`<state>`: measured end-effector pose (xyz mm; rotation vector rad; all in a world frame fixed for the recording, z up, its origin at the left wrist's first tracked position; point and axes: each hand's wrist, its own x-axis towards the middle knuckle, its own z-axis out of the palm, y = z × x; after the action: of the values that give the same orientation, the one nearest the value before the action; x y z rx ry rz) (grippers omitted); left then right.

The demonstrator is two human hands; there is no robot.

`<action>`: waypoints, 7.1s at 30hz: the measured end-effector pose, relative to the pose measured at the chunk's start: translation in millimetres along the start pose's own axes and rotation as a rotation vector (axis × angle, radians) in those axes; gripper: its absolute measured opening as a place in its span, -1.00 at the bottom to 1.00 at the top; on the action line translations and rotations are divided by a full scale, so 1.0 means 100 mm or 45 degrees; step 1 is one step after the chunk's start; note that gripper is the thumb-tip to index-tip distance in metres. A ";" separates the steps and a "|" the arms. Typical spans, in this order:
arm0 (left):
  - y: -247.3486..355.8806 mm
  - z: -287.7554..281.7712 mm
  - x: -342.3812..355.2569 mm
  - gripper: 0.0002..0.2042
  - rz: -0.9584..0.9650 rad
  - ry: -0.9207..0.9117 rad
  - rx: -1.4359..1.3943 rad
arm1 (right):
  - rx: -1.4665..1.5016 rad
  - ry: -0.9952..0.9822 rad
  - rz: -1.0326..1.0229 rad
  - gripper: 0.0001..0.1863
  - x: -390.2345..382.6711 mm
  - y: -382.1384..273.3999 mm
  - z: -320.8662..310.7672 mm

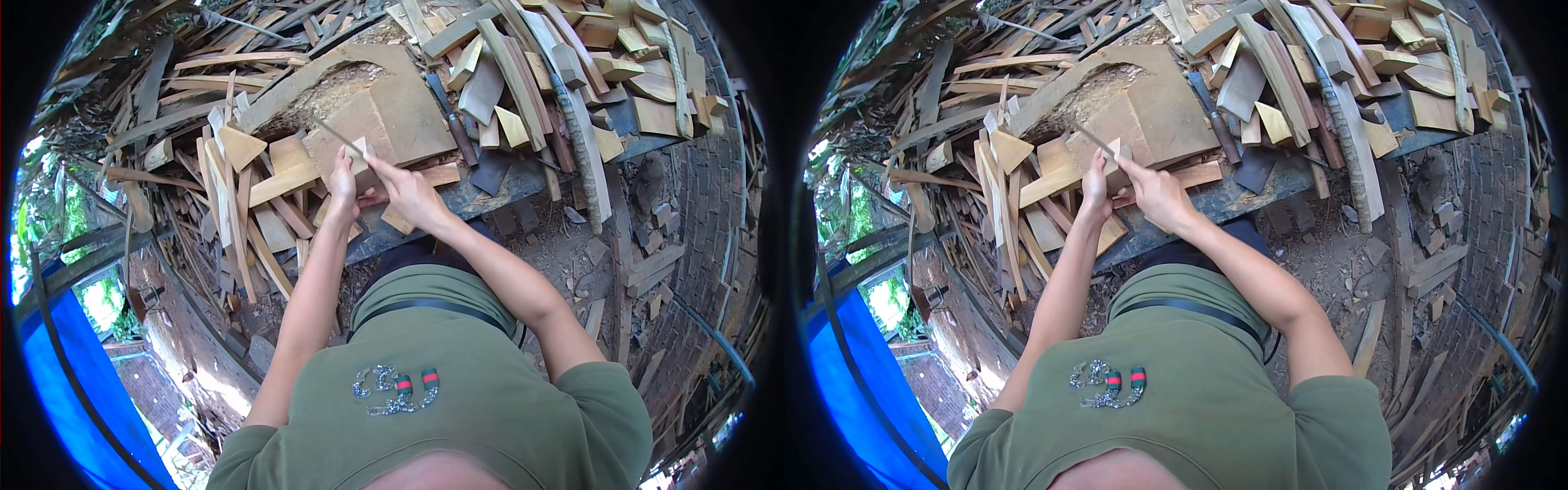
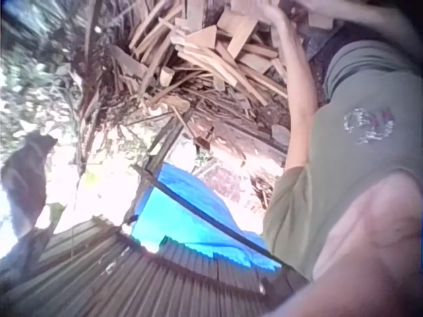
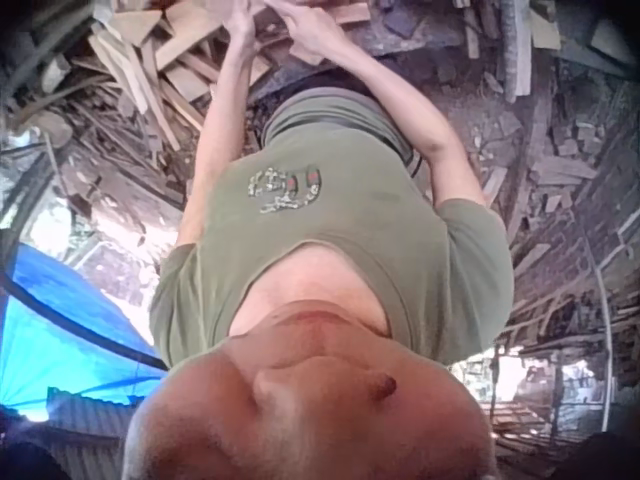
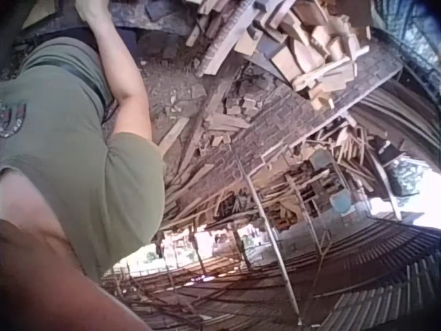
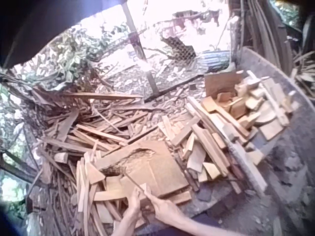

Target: Use hand tools to shave and shape a wooden block in a workshop.

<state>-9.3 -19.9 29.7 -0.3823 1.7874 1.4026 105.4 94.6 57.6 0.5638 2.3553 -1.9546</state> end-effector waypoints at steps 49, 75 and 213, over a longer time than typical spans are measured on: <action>-0.21 0.02 0.13 -0.60 0.034 -0.029 -0.413 | -0.245 0.068 -0.156 -0.50 -0.06 0.20 0.11; -0.04 0.00 0.08 -0.60 0.089 -0.015 0.012 | -0.262 -0.037 -0.037 -0.51 -0.13 0.10 0.02; 0.08 0.19 0.09 -0.51 0.073 -0.028 -0.117 | -0.218 0.183 0.030 -0.49 0.48 0.45 -0.01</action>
<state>-11.9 2.5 27.3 -0.3652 1.7324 1.5273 73.7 114.3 3.3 0.7391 2.5550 -1.7350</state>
